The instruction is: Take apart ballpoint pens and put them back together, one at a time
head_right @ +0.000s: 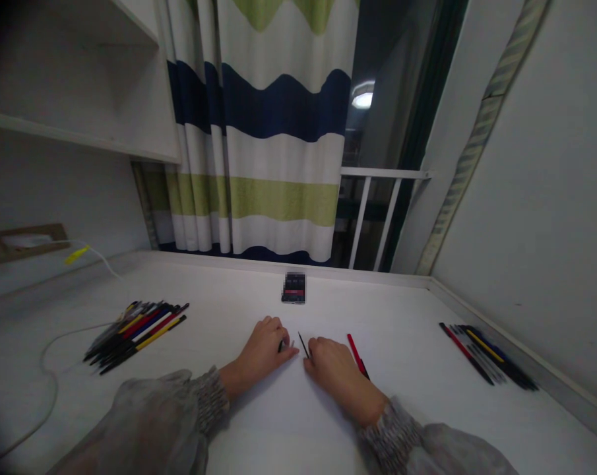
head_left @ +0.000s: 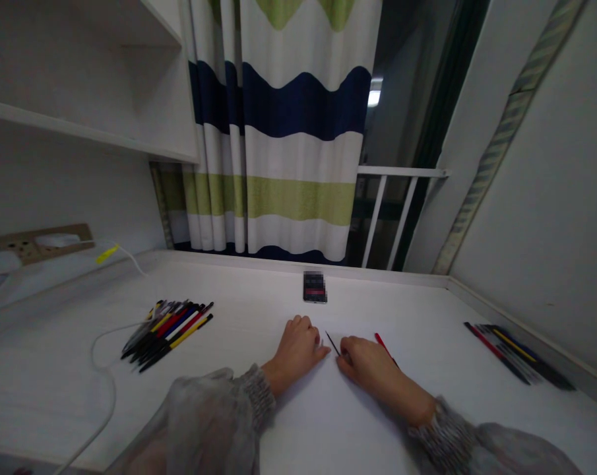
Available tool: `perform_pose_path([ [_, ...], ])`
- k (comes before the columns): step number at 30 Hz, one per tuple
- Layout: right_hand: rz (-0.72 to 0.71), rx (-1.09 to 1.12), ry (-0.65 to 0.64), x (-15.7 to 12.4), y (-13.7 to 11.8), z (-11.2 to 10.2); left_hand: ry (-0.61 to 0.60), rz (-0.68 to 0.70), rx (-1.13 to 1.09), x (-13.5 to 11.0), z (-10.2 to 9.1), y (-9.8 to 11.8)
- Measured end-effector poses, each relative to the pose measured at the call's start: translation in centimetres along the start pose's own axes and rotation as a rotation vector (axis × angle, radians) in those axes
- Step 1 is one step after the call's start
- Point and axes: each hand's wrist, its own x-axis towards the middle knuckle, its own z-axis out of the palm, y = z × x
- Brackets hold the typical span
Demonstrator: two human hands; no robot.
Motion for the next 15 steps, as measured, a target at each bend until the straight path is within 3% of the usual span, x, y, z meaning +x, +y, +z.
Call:
perform_pose_path([
  [10, 0.062, -0.174, -0.054, 0.5, 0.0, 0.1, -0.063, 0.047, -0.035, 0.4, 1.4, -0.7],
  [15, 0.108, -0.195, -0.086, 0.8, -0.6, 0.0, 0.073, 0.018, -0.238, 0.6, 1.6, -0.8],
])
